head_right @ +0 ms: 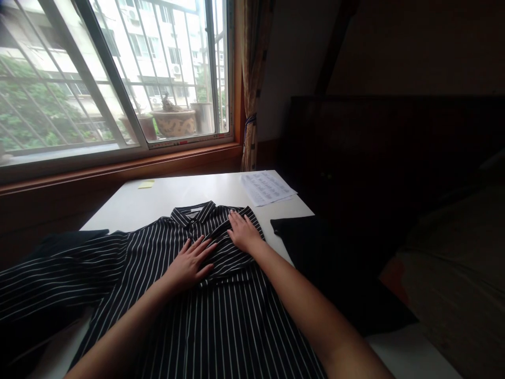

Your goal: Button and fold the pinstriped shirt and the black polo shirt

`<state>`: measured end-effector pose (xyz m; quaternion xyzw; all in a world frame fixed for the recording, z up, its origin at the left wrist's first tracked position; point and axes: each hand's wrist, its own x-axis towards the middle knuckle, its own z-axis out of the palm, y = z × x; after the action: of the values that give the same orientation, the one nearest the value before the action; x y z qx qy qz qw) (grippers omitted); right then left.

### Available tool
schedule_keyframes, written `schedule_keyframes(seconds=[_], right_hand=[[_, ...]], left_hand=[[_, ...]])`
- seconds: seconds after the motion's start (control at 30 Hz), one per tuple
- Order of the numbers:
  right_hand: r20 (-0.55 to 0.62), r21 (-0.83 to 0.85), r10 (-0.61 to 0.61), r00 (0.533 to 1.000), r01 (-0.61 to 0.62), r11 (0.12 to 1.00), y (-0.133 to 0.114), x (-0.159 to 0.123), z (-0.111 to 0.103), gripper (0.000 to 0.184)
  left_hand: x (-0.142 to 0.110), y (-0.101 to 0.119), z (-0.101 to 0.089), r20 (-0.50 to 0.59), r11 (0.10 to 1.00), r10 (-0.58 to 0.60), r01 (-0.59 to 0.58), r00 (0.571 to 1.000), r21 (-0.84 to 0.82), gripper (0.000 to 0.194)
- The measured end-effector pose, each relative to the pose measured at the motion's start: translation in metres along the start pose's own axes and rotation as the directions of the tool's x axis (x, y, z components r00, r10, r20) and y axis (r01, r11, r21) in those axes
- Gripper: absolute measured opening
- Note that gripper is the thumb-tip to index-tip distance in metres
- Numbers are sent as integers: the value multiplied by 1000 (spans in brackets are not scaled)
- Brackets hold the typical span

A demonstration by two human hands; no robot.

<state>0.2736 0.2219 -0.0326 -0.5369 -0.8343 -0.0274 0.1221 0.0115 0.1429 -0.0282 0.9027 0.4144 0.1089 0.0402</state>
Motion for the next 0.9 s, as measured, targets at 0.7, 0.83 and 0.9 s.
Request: schedule_keyframes(seconds=[0.7, 0.83, 0.9], right_hand=[[135, 9, 262, 955, -266, 964, 51, 21, 12, 67], [129, -7, 262, 956, -264, 965, 54, 16, 13, 68], [134, -11, 260, 956, -261, 965, 56, 12, 12, 69]], left_hand=[[-3, -18, -10, -80, 988, -126, 118, 989, -103, 58], [-12, -69, -9, -105, 912, -407, 410, 907, 10, 56], [-18, -97, -9, -99, 838, -526, 534, 845, 113, 58]])
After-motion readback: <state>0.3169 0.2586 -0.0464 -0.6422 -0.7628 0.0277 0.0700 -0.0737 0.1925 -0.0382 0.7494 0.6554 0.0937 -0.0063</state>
